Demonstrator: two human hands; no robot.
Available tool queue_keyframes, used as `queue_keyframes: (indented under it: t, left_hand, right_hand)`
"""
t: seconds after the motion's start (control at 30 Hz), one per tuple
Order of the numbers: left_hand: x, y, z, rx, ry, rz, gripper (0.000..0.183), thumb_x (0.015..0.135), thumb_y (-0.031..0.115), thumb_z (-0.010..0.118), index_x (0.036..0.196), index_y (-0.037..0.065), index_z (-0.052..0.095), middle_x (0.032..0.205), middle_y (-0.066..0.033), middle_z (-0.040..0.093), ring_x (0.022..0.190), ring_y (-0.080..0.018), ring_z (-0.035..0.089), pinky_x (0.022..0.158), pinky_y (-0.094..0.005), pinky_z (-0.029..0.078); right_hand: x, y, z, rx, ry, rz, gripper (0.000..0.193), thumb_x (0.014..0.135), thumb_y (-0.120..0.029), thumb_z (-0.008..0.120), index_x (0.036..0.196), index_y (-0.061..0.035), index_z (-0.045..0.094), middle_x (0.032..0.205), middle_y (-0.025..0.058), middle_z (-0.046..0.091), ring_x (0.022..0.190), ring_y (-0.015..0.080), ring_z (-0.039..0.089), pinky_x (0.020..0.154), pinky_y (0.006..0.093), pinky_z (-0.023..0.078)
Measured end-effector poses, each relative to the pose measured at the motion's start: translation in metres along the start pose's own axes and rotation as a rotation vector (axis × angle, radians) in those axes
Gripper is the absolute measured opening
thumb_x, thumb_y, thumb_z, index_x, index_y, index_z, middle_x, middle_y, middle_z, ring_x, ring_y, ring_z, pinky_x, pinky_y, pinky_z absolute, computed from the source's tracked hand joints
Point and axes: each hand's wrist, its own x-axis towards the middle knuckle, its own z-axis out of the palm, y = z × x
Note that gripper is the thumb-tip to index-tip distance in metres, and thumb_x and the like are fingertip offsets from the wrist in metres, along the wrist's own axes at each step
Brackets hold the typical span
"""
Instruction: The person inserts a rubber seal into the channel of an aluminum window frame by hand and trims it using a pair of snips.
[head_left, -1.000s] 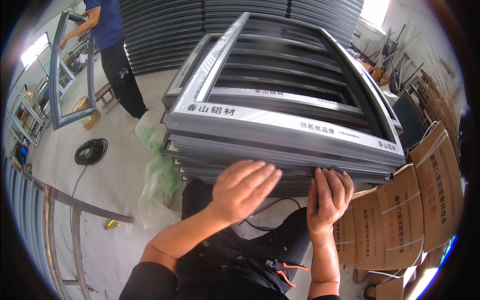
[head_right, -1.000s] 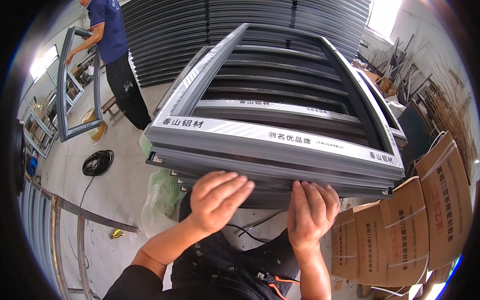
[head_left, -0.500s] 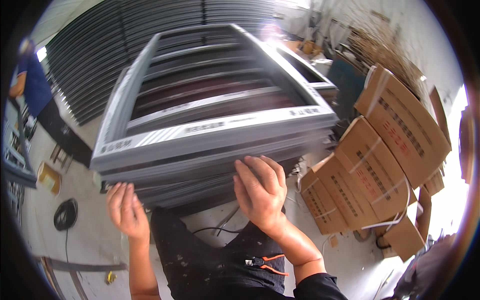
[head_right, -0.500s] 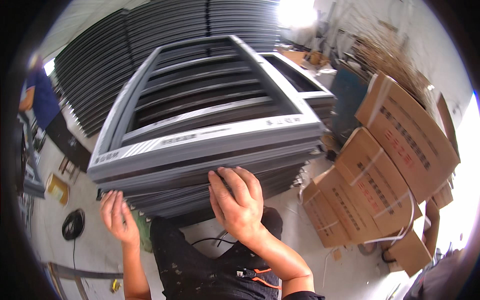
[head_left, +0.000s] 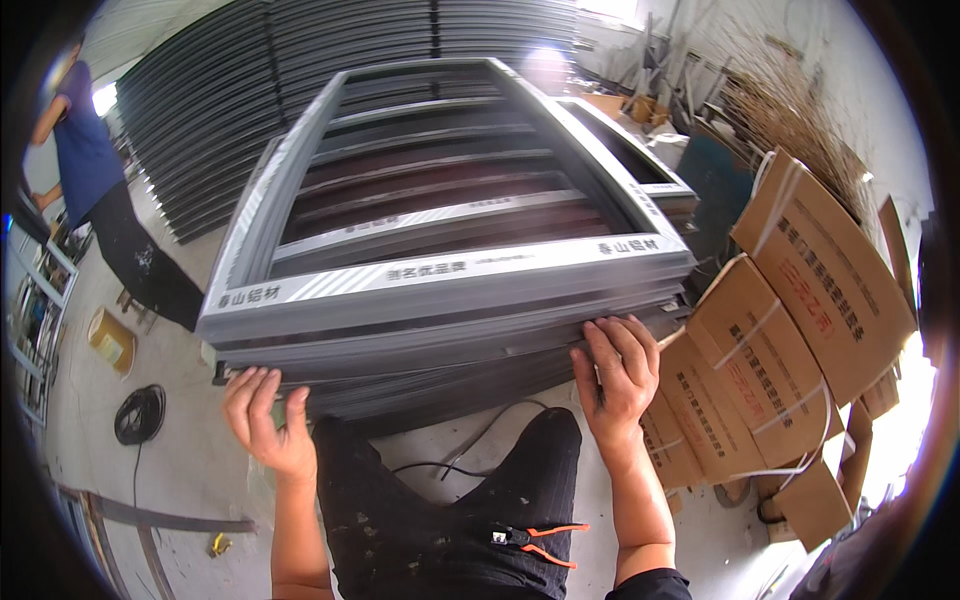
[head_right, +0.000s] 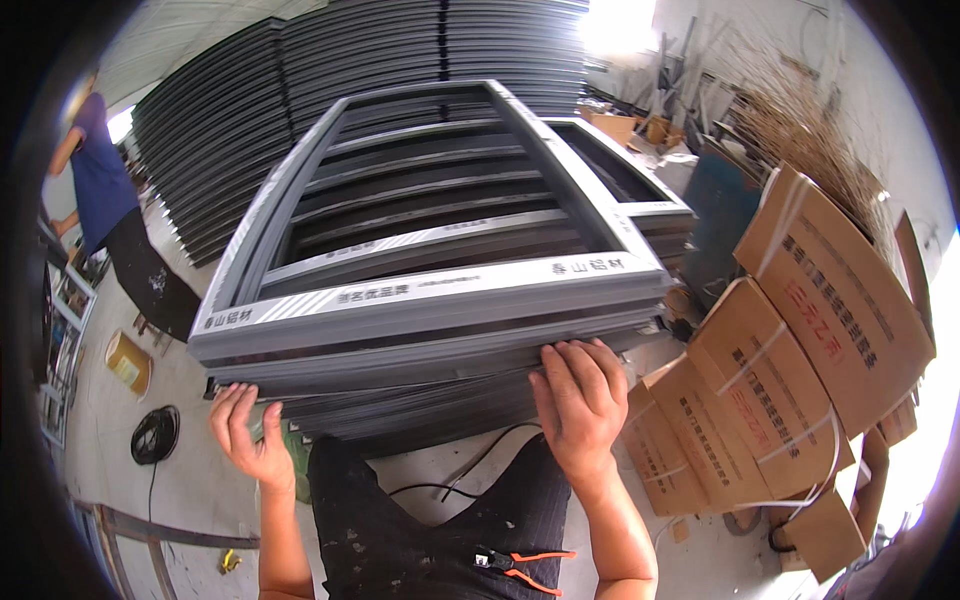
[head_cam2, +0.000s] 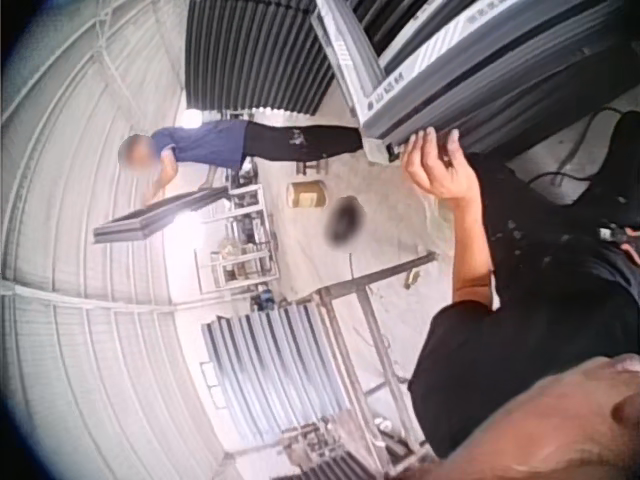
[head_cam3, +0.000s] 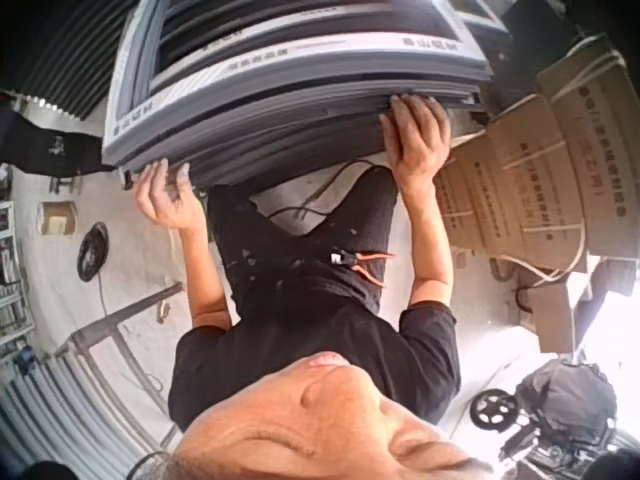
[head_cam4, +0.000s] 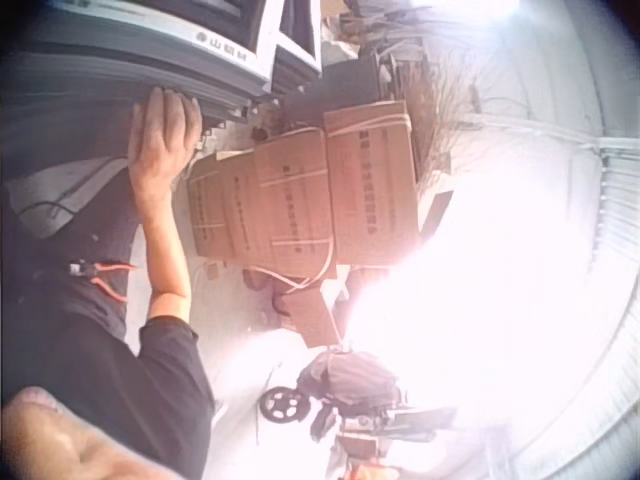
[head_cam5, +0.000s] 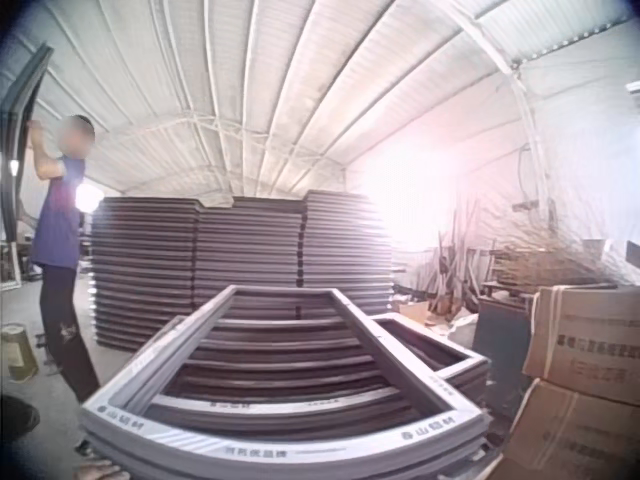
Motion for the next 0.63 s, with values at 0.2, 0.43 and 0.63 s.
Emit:
queue_keyframes:
  t: [0.2,0.43,0.63]
  left_hand:
    - [0.0,-0.002,0.005,-0.014,0.08,-0.044,0.034,0.08,0.022,0.087,0.104,0.002,0.071,0.108,-0.0083,0.066,0.11,-0.0309,0.062,0.102,-0.0501,0.048]
    - [0.007,0.008,0.006,-0.023,0.036,-0.015,0.033,0.08,0.022,0.086,0.103,0.002,0.072,0.107,-0.0103,0.067,0.107,-0.0317,0.063,0.105,-0.0497,0.047]
    - [0.01,-0.002,-0.034,0.104,-0.017,-0.076,0.031,0.077,0.02,0.087,0.102,0.006,0.074,0.104,-0.0093,0.07,0.106,-0.031,0.064,0.103,-0.0492,0.048]
  right_hand:
    - [-0.003,-0.046,0.026,-0.028,0.063,0.135,0.041,0.078,-0.022,0.086,0.112,-0.0023,0.073,0.115,0.0122,0.066,0.112,0.0348,0.061,0.105,0.0525,0.046]
    - [-0.007,-0.039,0.029,-0.063,0.035,0.147,0.038,0.08,-0.015,0.082,0.114,-0.0029,0.072,0.117,0.0133,0.066,0.116,0.0359,0.06,0.107,0.054,0.045]
    - [0.001,-0.062,0.029,-0.021,-0.032,0.183,0.033,0.089,-0.009,0.071,0.12,0.0017,0.07,0.12,0.0193,0.067,0.119,0.0405,0.059,0.11,0.0535,0.041]
